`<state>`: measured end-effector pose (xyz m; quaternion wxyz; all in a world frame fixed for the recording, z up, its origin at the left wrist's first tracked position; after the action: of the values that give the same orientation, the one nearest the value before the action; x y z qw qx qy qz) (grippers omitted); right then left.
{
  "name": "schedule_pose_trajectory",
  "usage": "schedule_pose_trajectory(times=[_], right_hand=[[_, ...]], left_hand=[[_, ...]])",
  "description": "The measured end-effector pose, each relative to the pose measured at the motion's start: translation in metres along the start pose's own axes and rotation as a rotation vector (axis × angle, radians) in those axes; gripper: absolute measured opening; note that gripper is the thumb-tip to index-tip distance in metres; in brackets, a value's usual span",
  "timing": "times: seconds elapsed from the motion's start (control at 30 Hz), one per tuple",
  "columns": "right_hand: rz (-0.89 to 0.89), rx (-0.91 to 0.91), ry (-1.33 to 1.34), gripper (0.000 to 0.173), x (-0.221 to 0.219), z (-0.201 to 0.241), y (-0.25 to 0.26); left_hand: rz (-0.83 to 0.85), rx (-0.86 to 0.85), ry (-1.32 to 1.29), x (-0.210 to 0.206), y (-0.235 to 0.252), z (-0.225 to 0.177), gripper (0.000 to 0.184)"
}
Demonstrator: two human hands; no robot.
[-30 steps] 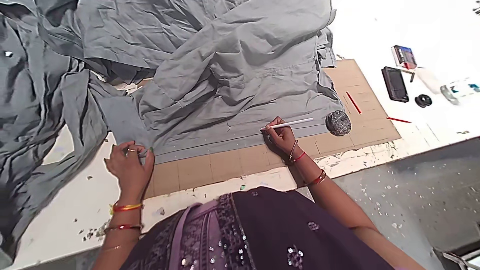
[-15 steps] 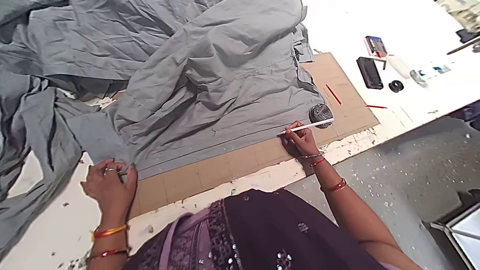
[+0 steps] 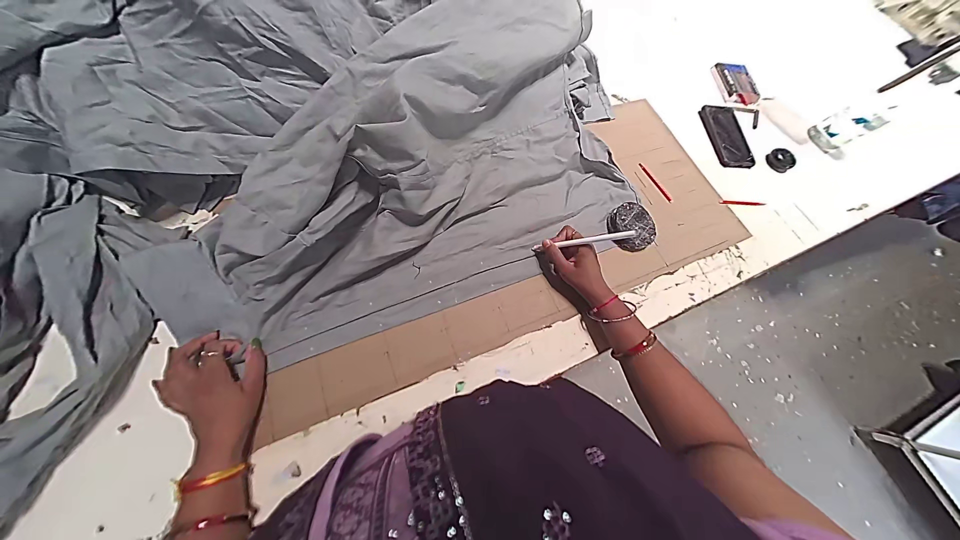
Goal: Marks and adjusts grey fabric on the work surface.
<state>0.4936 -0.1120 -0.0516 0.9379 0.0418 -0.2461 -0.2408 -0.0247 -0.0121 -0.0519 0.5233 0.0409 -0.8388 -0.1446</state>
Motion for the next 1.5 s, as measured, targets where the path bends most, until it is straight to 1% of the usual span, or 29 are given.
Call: schedule_pose_trajectory(times=[0.07, 0.1, 0.13, 0.17, 0.2, 0.27, 0.3, 0.33, 0.43, 0.5, 0.7, 0.73, 0.87, 0.9, 0.97, 1.03, 1.07, 1.1, 1.17, 1.2, 1.23, 1.27, 1.33, 1.37, 1.4, 1.43, 1.47, 1.5], right_hand=[[-0.011, 0.067, -0.236, 0.026, -0.004, 0.005, 0.002], [-0.020, 0.073, -0.295, 0.031, -0.005, 0.008, 0.003], [-0.031, 0.040, -0.273, 0.034, -0.004, 0.009, 0.004], [-0.053, -0.011, -0.163, 0.032, 0.000, 0.009, 0.005], [-0.091, -0.068, 0.013, 0.027, 0.007, 0.008, 0.004], [-0.184, -0.166, 0.311, 0.021, 0.031, 0.001, 0.001], [-0.208, -0.192, 0.372, 0.017, 0.045, -0.007, -0.003], [-0.215, -0.199, 0.367, 0.013, 0.058, -0.016, -0.007], [-0.155, -0.165, 0.240, 0.008, 0.072, -0.032, -0.015], [-0.142, -0.129, 0.182, 0.010, 0.070, -0.031, -0.013], [-0.148, -0.131, 0.111, 0.017, 0.069, -0.036, -0.010], [-0.152, -0.125, 0.061, 0.018, 0.069, -0.036, -0.009], [-0.182, -0.100, -0.297, 0.025, 0.064, -0.030, -0.001], [-0.213, -0.117, -0.307, 0.028, 0.063, -0.031, 0.002], [-0.285, -0.135, -0.195, 0.031, 0.062, -0.033, 0.005], [-0.280, -0.106, -0.118, 0.021, 0.061, -0.036, 0.006], [-0.252, -0.099, -0.151, 0.018, 0.061, -0.036, 0.005], [-0.213, -0.103, -0.222, 0.020, 0.060, -0.033, 0.006], [-0.167, -0.101, -0.379, 0.028, 0.058, -0.025, 0.009], [-0.170, -0.102, -0.416, 0.032, 0.058, -0.020, 0.011], [-0.195, -0.120, -0.397, 0.035, 0.060, -0.017, 0.012], [-0.268, -0.132, -0.323, 0.034, 0.062, -0.015, 0.011], [-0.471, -0.123, -0.040, 0.025, 0.070, -0.014, 0.010], [-0.564, -0.120, 0.083, 0.024, 0.077, -0.009, 0.009], [-0.628, -0.084, 0.147, 0.027, 0.087, -0.008, 0.009], [-0.623, -0.035, 0.138, 0.034, 0.098, -0.010, 0.010], [-0.601, 0.041, 0.050, 0.039, 0.109, -0.018, 0.013], [-0.591, 0.101, -0.098, 0.041, 0.118, -0.025, 0.018]], left_hand=[[0.001, 0.000, -0.003, 0.000, 0.000, 0.000, 0.058], [-0.001, -0.005, -0.002, 0.000, -0.001, 0.000, 0.059], [0.001, -0.004, 0.000, 0.000, -0.001, 0.000, 0.059], [0.001, -0.002, 0.000, 0.000, -0.001, 0.000, 0.058], [-0.003, -0.004, -0.001, 0.000, 0.000, 0.001, 0.058], [-0.009, -0.008, -0.013, 0.000, 0.000, 0.000, 0.058], [-0.014, -0.010, -0.016, 0.000, 0.000, -0.001, 0.058], [-0.017, -0.010, -0.020, 0.000, 0.000, -0.001, 0.058], [-0.003, 0.001, -0.019, -0.001, -0.001, 0.001, 0.057], [0.005, -0.010, -0.011, -0.001, -0.001, 0.001, 0.058], [0.023, 0.001, -0.016, 0.000, -0.001, 0.000, 0.060], [0.025, -0.002, -0.016, 0.001, -0.001, -0.001, 0.060], [0.008, 0.001, -0.023, 0.000, -0.001, -0.001, 0.060], [0.005, 0.007, -0.024, 0.000, -0.001, 0.000, 0.060], [0.006, 0.011, -0.025, 0.000, 0.000, 0.001, 0.060], [0.002, 0.013, -0.029, -0.002, -0.001, 0.004, 0.061], [0.005, 0.012, -0.030, -0.002, -0.002, 0.004, 0.061], [0.007, 0.010, -0.032, -0.002, -0.001, 0.005, 0.061], [0.014, 0.002, -0.040, -0.003, -0.001, 0.005, 0.060], [0.016, -0.002, -0.042, -0.004, 0.000, 0.005, 0.059], [0.016, -0.007, -0.044, -0.004, 0.000, 0.005, 0.059], [0.016, -0.012, -0.043, -0.004, 0.000, 0.006, 0.059], [0.022, 0.004, -0.046, -0.003, 0.000, 0.008, 0.058], [0.024, 0.015, -0.044, -0.002, -0.001, 0.009, 0.057], [0.032, 0.028, -0.048, -0.002, -0.001, 0.009, 0.055], [0.037, 0.042, -0.053, -0.002, -0.002, 0.010, 0.053], [0.038, 0.055, -0.056, -0.003, -0.002, 0.011, 0.050], [0.036, 0.064, -0.057, -0.004, -0.003, 0.011, 0.047]])
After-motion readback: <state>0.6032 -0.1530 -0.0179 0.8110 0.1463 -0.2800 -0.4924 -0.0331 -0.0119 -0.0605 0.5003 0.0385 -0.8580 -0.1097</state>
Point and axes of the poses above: each hand's wrist, its own y-axis towards the middle knuckle, its own x-axis out of the back of the hand, z = x × y, the point moved 3 cm from there along y, towards the middle knuckle, and after that the axes turned 1 degree about -x, right-handed, at the moved point
